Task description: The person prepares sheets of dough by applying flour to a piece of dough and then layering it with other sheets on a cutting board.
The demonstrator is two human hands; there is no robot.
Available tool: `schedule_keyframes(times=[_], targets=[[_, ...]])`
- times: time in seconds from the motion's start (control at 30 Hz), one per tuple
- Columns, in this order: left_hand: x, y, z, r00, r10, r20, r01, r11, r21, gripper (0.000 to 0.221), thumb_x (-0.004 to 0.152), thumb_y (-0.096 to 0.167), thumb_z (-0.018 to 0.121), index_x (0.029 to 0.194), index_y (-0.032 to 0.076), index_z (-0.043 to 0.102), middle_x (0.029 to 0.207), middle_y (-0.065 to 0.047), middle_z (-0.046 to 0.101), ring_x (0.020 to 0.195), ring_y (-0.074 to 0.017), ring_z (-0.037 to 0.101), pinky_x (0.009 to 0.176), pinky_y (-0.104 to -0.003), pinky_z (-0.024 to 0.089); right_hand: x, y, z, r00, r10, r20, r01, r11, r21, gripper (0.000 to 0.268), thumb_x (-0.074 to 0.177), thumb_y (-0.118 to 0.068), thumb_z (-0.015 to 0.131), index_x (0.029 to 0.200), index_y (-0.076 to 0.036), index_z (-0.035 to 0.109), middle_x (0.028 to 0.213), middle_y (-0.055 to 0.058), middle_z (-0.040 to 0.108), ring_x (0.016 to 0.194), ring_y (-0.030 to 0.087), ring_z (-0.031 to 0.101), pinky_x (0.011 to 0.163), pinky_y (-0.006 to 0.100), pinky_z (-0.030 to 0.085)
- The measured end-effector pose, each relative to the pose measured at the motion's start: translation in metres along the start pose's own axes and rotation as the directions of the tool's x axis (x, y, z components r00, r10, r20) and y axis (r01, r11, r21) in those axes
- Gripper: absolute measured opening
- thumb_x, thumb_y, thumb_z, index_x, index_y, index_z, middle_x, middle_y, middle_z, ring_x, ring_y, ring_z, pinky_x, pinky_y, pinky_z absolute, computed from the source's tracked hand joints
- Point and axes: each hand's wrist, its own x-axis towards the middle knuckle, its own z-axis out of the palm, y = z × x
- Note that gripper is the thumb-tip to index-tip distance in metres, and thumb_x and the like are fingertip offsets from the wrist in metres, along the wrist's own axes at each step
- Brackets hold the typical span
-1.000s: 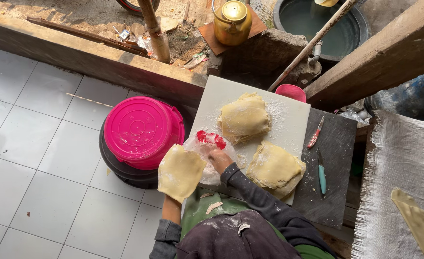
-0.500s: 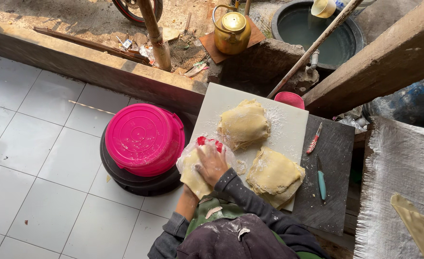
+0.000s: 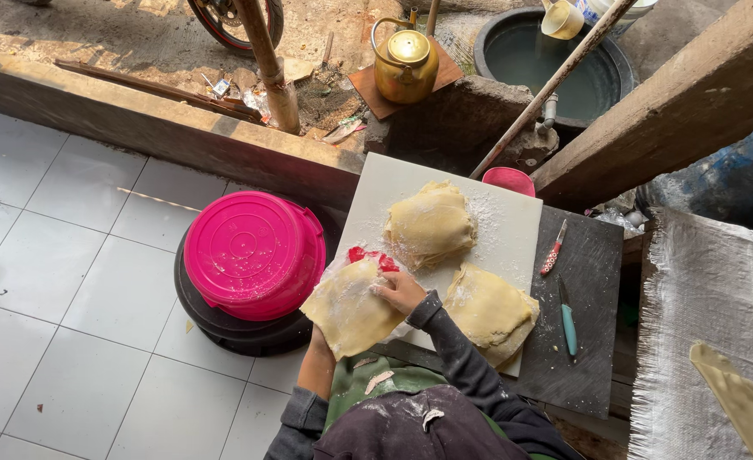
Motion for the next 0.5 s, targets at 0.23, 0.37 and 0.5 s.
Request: schedule_keyframes(times=[0.23,0.37,0.5], targets=[[-0.024,0.018,0.068,0.968,0.153,0.2,-0.156,0.988,-0.001,0.057,0.104,0.041,0.029,0.149,0.011,0.044,0.145,-0.013,0.055,0.127,-0.0243,0.059,0.104,-0.038,0.05,-0.048,-0.082,0.014,0.943,-0.326,0.069,0.326,0.945,0.007,0.019,0.099,-0.014,0.06,0.11,0.0,0.068,0.088,0.011,0.072,0.08,0.018,0.07,0.071,0.031,0.056],[-0.059,-0.011,0.015,0.873,0.249,0.419,-0.485,0.363,0.796,0.045,0.101,0.028,0.045,0.14,0.006,0.051,0.13,-0.013,0.063,0.117,-0.0271,0.064,0.096,-0.038,0.054,-0.076,-0.103,0.06,0.761,-0.621,0.186,0.628,0.634,-0.451,0.048,0.103,-0.034,0.055,0.148,-0.016,0.056,0.133,0.019,0.063,0.128,0.035,0.055,0.112,0.051,0.037],[-0.059,-0.023,-0.035,0.97,0.183,0.159,-0.199,0.225,0.954,0.033,0.099,0.016,0.059,0.129,0.003,0.063,0.111,-0.013,0.075,0.103,-0.0296,0.073,0.087,-0.038,0.059,-0.067,-0.093,0.061,0.728,-0.679,0.097,0.461,0.38,-0.802,0.056,0.103,-0.051,0.043,0.155,-0.031,0.045,0.159,0.013,0.046,0.147,0.035,0.037,0.122,0.061,0.008]])
